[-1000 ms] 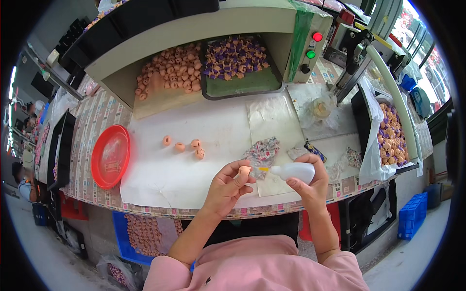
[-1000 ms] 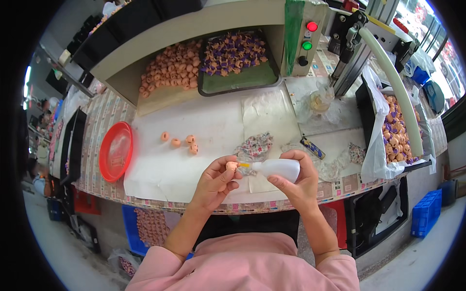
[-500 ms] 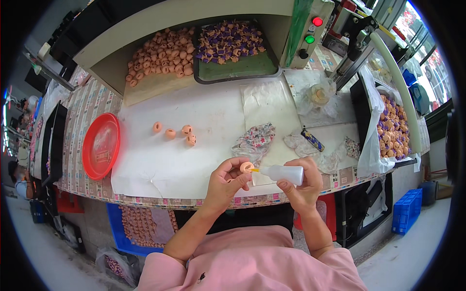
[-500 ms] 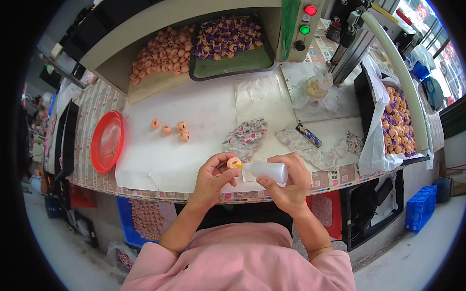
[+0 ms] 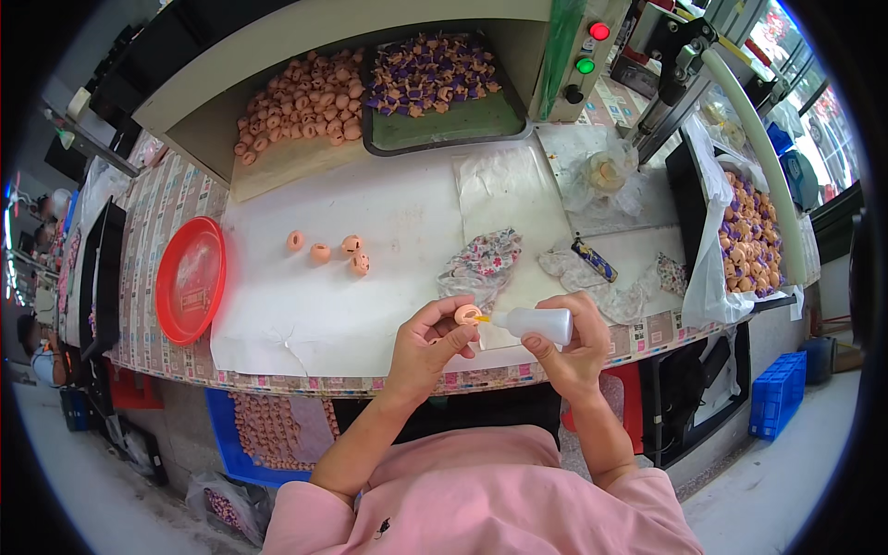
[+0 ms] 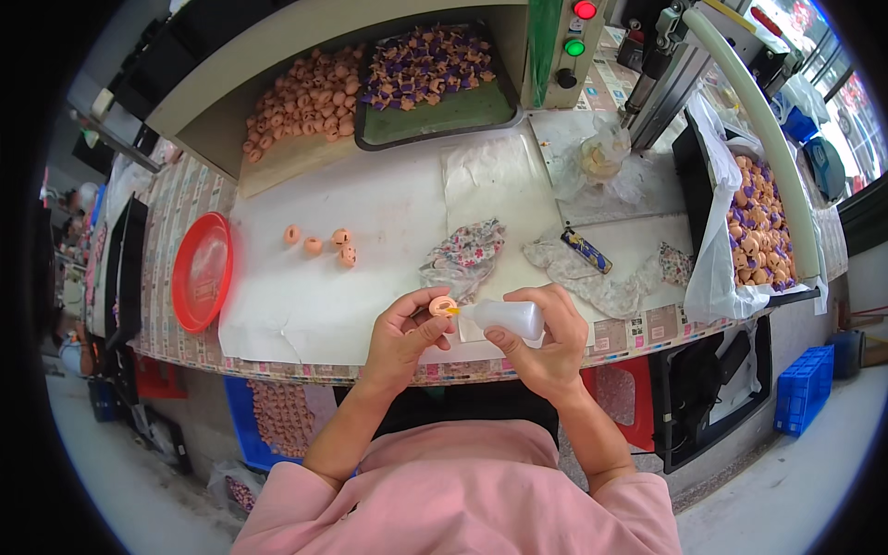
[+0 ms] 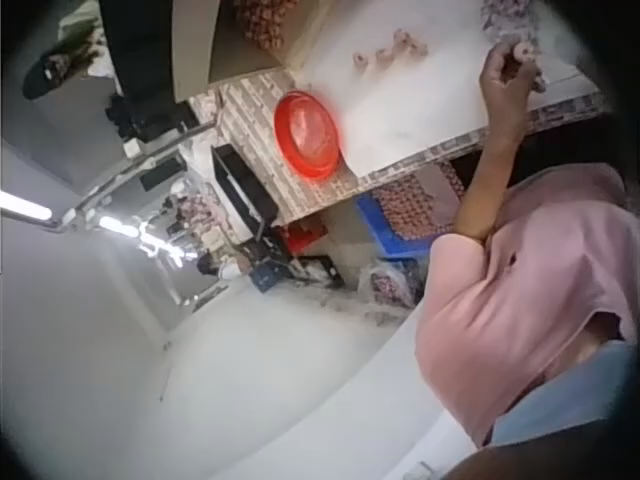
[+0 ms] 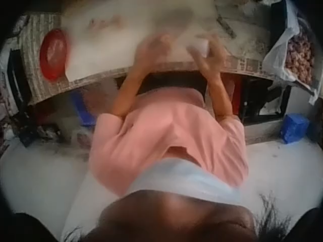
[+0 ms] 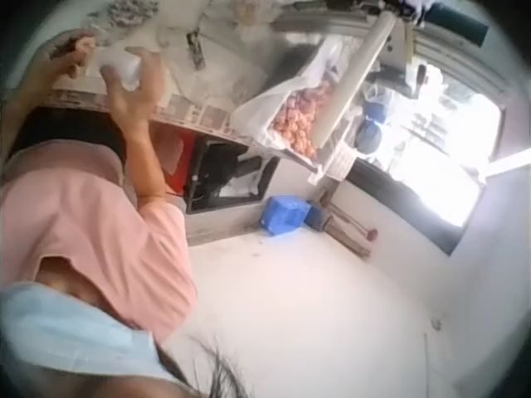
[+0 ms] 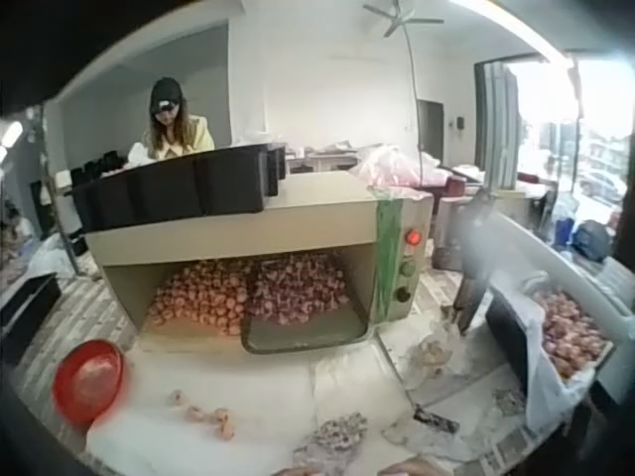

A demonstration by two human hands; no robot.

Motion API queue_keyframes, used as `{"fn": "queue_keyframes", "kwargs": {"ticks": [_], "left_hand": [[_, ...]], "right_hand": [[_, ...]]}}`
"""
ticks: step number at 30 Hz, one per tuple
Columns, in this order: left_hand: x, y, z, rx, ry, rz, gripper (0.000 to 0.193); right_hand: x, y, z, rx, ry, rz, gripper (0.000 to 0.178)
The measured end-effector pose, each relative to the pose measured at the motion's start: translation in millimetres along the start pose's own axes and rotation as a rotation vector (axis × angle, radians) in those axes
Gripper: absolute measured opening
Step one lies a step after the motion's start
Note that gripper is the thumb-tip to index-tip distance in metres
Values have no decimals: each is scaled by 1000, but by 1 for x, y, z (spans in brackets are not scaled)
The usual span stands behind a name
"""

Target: Assembling small toy components by inserting white parts into colored housings at a factory workstation.

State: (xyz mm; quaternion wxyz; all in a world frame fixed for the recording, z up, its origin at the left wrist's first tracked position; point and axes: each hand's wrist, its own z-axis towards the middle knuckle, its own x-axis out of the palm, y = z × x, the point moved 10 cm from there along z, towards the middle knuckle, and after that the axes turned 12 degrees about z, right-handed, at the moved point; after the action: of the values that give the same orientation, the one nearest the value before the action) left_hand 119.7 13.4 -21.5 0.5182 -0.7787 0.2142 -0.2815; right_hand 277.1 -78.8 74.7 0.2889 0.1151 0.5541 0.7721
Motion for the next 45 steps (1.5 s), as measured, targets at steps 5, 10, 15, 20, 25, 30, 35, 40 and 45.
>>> {"fn": "queue_keyframes", "kwargs": {"ticks": [5,10,15,20,25,30,35,40,45], "left_hand": [[5,0,1,-14,-26,5,38],[7,1,1,0,-68,10,35],[9,4,2,38,-78,-15,34],[9,4,3,64,-84,4,33],[8,4,3,74,-89,6,32],[9,5,4,74,-88,23,32],[10,6,5,81,-92,29,32],[8,7,5,77,-99,9,33],[7,2,0,30,-76,-101,33]], "right_hand": [[-8,-6,0,7,-15,-38,42],[-17,1,0,-36,-19,-73,41],[-22,4,-3,-39,-28,-63,42],[-20,8,-4,-54,-15,-63,33],[-18,9,-3,-54,10,-76,32],[-19,4,-2,-46,11,-77,31],[-24,-2,-4,-59,-37,-43,31],[-27,-7,-6,-39,-52,-3,31],[-29,-22,-2,7,-110,-6,34]]}}
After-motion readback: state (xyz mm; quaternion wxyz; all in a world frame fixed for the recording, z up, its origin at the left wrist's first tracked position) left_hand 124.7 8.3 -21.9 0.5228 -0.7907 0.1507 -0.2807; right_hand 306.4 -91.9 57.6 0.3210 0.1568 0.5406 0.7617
